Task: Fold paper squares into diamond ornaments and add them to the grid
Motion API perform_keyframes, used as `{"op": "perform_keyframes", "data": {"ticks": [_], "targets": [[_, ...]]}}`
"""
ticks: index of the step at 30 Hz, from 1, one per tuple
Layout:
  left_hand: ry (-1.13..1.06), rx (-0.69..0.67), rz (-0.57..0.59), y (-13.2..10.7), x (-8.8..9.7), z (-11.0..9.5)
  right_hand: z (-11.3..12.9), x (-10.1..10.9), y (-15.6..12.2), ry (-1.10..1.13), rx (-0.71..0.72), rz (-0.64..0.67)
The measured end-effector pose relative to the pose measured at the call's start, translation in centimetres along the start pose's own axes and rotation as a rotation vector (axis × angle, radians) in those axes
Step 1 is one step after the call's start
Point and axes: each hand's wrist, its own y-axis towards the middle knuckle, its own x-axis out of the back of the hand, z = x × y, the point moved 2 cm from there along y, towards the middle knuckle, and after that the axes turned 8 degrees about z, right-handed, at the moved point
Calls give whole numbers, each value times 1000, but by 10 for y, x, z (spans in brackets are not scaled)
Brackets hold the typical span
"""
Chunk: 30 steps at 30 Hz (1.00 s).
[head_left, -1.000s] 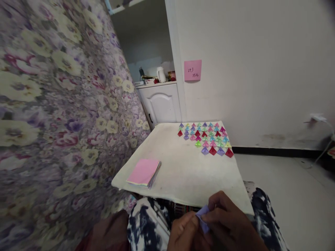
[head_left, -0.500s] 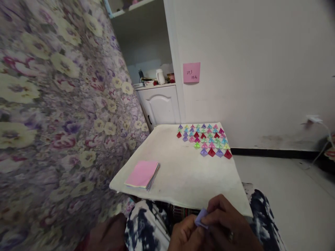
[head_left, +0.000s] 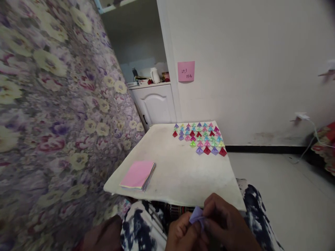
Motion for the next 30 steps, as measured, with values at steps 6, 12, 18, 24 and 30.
{"op": "perform_keyframes", "data": {"ticks": [6,12,18,24,30], "targets": [[48,-31,-55,2,-2,3,1,6,1,41,-46,29],[119,-24,-25,-1,-6,-4,-3,8,2,154,-118,93],[84,0,11,-3,-7,-8,3,6,2,309,-140,97],[59,-41,-19,-1,-6,-3,6,3,2,365,-126,98],[32,-36,-1,-1,-6,-1,-6,5,4,367,-125,68]]}}
